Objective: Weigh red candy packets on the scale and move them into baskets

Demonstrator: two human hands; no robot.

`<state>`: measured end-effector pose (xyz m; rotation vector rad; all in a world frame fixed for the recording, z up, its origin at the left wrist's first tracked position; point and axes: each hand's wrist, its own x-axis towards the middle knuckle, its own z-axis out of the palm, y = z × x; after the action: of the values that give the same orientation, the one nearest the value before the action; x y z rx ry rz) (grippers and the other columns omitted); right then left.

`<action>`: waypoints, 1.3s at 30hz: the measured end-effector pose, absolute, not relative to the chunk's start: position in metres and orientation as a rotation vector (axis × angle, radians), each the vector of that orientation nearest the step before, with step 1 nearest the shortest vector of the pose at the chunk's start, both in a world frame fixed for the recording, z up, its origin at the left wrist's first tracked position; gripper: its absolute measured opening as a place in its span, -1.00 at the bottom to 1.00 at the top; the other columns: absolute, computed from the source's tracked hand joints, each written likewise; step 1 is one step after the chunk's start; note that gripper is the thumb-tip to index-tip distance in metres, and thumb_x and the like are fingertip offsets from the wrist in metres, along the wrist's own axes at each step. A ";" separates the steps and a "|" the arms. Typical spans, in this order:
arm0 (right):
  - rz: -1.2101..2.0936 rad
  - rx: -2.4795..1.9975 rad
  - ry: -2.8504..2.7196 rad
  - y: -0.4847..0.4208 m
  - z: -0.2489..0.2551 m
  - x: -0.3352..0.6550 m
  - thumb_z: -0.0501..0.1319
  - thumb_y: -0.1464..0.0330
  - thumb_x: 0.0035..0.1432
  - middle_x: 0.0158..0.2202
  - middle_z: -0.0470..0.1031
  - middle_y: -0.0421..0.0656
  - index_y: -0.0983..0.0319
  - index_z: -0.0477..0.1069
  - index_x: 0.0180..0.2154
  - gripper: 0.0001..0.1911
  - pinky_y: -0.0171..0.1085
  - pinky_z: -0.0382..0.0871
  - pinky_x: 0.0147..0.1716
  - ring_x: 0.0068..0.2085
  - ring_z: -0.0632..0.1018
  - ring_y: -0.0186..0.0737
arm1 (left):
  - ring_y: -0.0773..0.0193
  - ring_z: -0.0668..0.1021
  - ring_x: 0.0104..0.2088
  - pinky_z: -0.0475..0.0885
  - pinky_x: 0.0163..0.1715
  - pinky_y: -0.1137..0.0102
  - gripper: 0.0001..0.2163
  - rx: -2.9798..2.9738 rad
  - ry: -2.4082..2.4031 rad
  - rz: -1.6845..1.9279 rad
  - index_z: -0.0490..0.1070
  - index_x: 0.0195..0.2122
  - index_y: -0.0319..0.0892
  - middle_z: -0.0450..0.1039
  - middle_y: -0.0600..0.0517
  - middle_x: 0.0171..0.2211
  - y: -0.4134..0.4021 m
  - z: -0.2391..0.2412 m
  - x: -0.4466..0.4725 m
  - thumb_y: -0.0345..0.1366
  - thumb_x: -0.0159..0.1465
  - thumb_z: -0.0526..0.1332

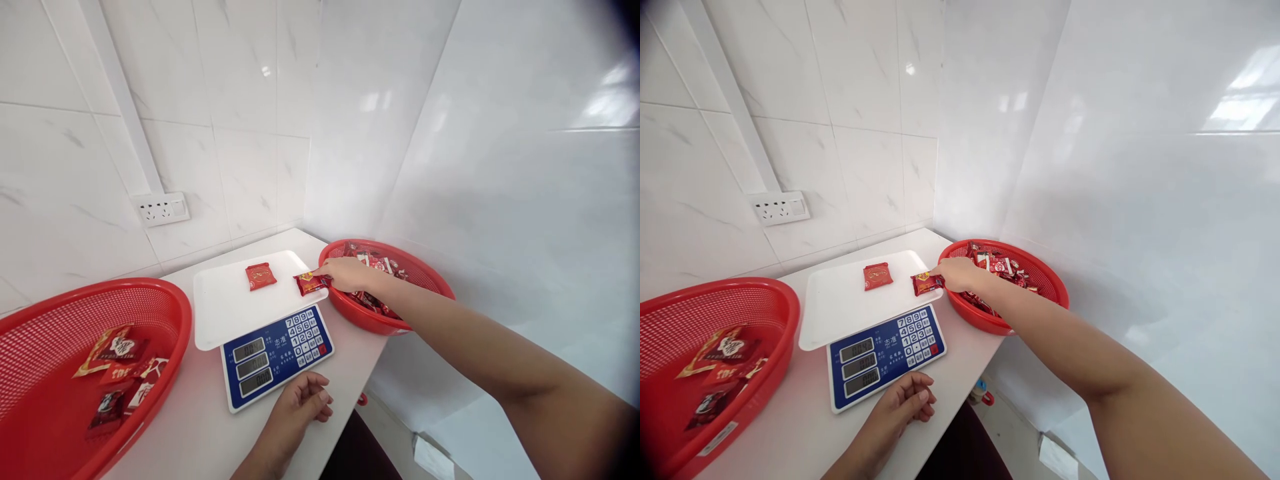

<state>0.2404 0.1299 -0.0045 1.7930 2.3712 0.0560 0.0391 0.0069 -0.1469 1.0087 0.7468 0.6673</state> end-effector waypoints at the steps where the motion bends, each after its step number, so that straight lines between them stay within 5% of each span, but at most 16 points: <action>1: 0.045 1.799 2.382 0.130 -0.004 0.241 0.07 0.55 -0.04 -0.05 0.44 -0.13 0.04 0.36 0.01 -0.44 -0.32 0.27 -0.29 -0.06 0.45 -0.07 | 0.27 0.45 -0.38 0.31 -0.30 0.35 -0.63 1.011 0.750 0.664 0.39 -0.26 -0.22 0.40 0.01 -0.41 0.007 -0.147 0.039 -0.06 0.01 0.29; 7: -0.014 1.920 2.386 0.129 -0.003 0.247 0.11 0.50 -0.03 -0.19 0.52 -0.12 0.16 0.49 -0.22 -0.67 -0.36 0.24 -0.30 -0.15 0.48 -0.14 | 0.27 0.45 -0.39 0.31 -0.33 0.36 -0.61 1.015 0.757 0.663 0.38 -0.26 -0.23 0.40 0.01 -0.42 0.008 -0.149 0.040 -0.04 0.00 0.29; 15: 0.030 2.086 2.356 0.138 0.012 0.248 0.12 0.36 0.03 -0.26 0.51 -0.11 0.21 0.45 -0.24 -0.77 -0.36 0.19 -0.43 -0.28 0.48 -0.19 | 0.30 0.45 -0.40 0.31 -0.32 0.37 -0.62 1.007 0.738 0.667 0.37 -0.25 -0.23 0.40 0.02 -0.42 0.008 -0.150 0.040 -0.06 0.01 0.30; 26: -0.242 1.619 2.170 0.161 0.015 0.216 0.32 0.10 -0.24 -0.11 0.46 -0.07 0.25 0.36 -0.07 -0.34 -0.31 0.23 -0.43 -0.19 0.48 -0.06 | 0.28 0.45 -0.41 0.31 -0.34 0.37 -0.59 1.004 0.752 0.670 0.38 -0.28 -0.22 0.40 0.02 -0.43 0.009 -0.153 0.042 -0.03 -0.04 0.32; 34: -0.102 1.832 2.349 0.151 0.034 0.256 0.33 0.24 -0.19 -0.14 0.49 -0.14 0.17 0.40 -0.12 -0.50 -0.33 0.27 -0.32 -0.16 0.48 -0.13 | 0.29 0.45 -0.42 0.31 -0.36 0.38 -0.57 1.003 0.773 0.675 0.39 -0.29 -0.22 0.39 0.02 -0.44 0.010 -0.153 0.041 0.00 -0.06 0.32; 39: -0.324 1.978 2.108 0.137 0.039 0.322 0.43 0.22 -0.46 -0.33 0.52 -0.17 0.19 0.50 -0.31 -0.49 -0.26 0.30 -0.33 -0.28 0.51 -0.08 | 0.28 0.46 -0.43 0.31 -0.37 0.37 -0.57 1.013 0.768 0.679 0.39 -0.30 -0.21 0.39 0.02 -0.45 0.010 -0.155 0.043 0.01 -0.07 0.32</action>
<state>0.3217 0.1365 0.0389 1.9780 2.1075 -0.3240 0.0432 0.0101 -0.1551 1.0125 0.7683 0.6790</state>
